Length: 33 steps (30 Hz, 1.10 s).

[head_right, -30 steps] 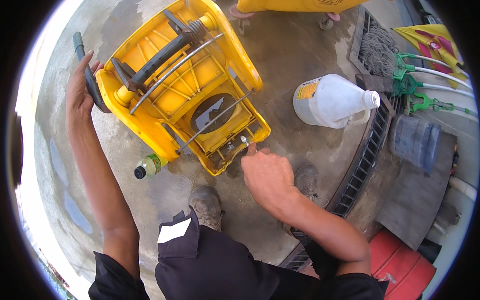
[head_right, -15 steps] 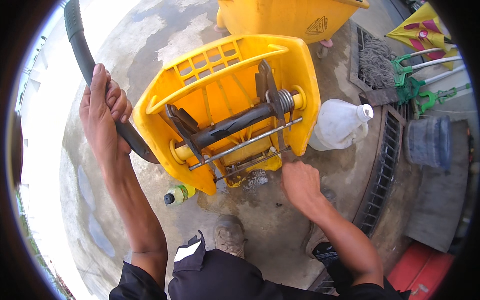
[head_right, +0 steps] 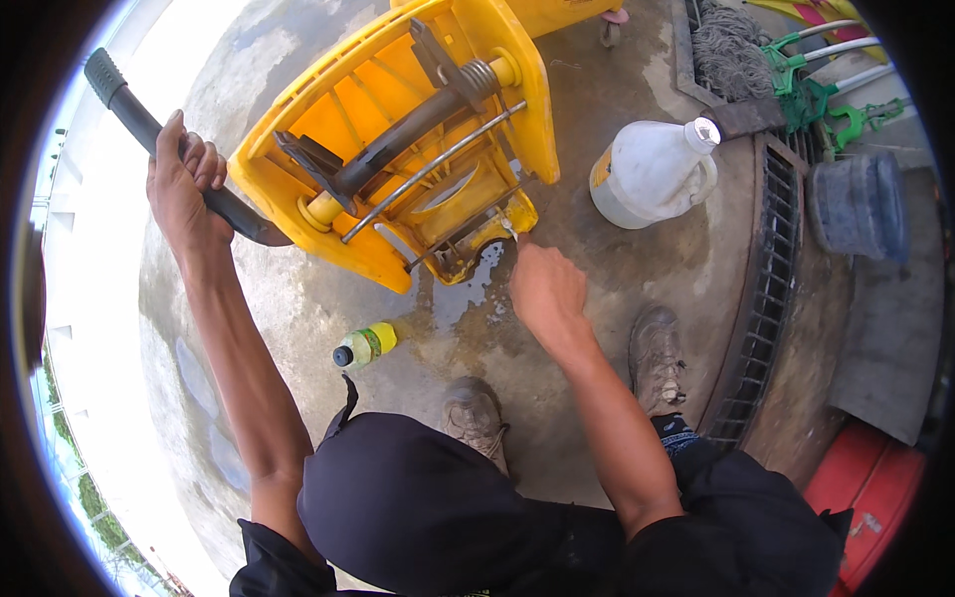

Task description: The person scrubs the underside of a yellow mop bucket with a toothbrush and cleaning solution, then rinses it with water from a hose. They repeat the scrubbing process on different parts of the bucket's underside.

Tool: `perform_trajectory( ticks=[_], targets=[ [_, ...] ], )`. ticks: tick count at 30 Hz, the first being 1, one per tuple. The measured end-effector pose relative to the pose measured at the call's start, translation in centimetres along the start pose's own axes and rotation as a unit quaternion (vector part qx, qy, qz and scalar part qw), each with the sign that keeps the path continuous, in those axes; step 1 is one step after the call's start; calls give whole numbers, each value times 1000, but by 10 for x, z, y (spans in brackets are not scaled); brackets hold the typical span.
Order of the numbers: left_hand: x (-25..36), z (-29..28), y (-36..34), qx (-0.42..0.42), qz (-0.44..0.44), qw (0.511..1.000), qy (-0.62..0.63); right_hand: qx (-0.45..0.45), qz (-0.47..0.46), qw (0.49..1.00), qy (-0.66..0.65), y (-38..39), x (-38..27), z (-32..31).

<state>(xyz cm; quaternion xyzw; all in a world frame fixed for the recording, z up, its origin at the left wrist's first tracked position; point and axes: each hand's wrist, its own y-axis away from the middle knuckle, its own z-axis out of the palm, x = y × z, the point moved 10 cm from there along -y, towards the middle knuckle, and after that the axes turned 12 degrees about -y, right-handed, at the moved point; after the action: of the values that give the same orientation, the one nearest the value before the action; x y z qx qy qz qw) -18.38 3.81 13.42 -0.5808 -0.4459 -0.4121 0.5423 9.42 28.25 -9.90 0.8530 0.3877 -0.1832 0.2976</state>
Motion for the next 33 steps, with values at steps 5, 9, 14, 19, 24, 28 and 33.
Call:
perform_trajectory(
  ticks=[5,9,14,19,24,28,33],
  targets=[
    [45,21,39,-26,93,994,-55,-109,-61,991,40,15,-19,72],
    [52,27,59,27,114,986,-115,-40,1,999,-31,-17,30,64],
    [44,25,57,78,86,983,-139,-40,-7,999,-10,-4,13,104],
    [45,23,52,133,102,976,-137,-63,81,995,-19,-10,6,98],
    [40,3,37,-60,129,986,-90,-29,27,999,22,-12,29,80],
    [43,10,49,22,147,978,-145,-79,-28,994,76,0,6,94],
    [36,4,63,137,93,972,-169,-30,3,999,24,-11,20,80]
  ],
)
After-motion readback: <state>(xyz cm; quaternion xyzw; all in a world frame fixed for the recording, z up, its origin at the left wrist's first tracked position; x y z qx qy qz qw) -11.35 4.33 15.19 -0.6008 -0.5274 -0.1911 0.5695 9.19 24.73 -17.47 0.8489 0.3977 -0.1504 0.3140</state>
